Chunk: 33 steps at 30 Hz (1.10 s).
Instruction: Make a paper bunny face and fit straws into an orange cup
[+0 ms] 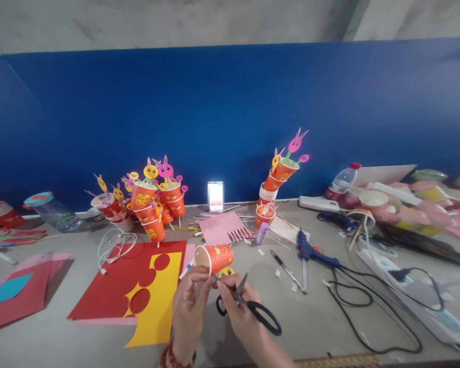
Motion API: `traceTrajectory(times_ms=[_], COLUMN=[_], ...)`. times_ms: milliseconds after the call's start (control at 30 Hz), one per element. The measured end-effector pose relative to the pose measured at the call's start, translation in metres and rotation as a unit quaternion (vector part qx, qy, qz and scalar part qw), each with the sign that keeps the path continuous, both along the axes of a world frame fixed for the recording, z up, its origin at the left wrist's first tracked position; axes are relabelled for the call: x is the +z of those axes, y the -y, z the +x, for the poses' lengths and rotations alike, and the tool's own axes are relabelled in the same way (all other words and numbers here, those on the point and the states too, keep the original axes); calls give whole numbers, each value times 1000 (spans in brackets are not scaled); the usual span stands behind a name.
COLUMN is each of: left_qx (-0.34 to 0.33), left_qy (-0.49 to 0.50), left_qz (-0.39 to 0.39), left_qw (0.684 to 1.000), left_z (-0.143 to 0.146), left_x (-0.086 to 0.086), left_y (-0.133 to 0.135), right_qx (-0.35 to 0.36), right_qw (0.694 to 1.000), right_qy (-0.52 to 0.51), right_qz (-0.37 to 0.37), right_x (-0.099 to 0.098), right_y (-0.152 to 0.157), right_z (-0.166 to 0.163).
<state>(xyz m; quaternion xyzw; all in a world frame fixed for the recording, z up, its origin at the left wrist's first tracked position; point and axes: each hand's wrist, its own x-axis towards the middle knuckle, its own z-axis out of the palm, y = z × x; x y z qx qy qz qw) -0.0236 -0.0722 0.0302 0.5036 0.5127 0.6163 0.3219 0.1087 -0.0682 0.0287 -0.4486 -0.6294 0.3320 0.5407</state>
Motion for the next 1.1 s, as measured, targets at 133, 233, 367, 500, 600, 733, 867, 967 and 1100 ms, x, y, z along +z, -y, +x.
traceTrajectory(times_ms=[133, 233, 367, 500, 600, 733, 867, 967, 1100], left_qx=[-5, -13, 1, -2, -14, -43, -31, -15, 14], left_qy=[42, 52, 79, 109, 151, 172, 113, 85, 120], left_qz=[-24, -27, -16, -16, -6, -11, -6, -3, -30], left_qw=[999, 998, 997, 994, 988, 984, 993, 996, 992], left_z=[-1, -1, 3, 8, 11, 9, 4, 3, 6], left_x=[2, 4, 4, -1, -9, -13, -1, 7, 3], left_y=[0, 1, 3, 6, 6, 6, 6, 5, 6], right_qx=[3, 22, 8, 8, 19, 22, 50, 47, 41], right_qw=[990, 978, 987, 1000, 998, 996, 975, 969, 974], right_qy=[81, 122, 84, 1, -49, 36, 118, 133, 126], right_qz=[114, 169, 136, 19, -33, 74, 179, 205, 181], right_x=[8, 13, 12, 8, 8, 13, 19, 22, 23], right_y=[-3, -6, -5, -1, 0, -2, -7, -10, -9], right_z=[3, 5, 3, -3, -4, 1, 8, 9, 6])
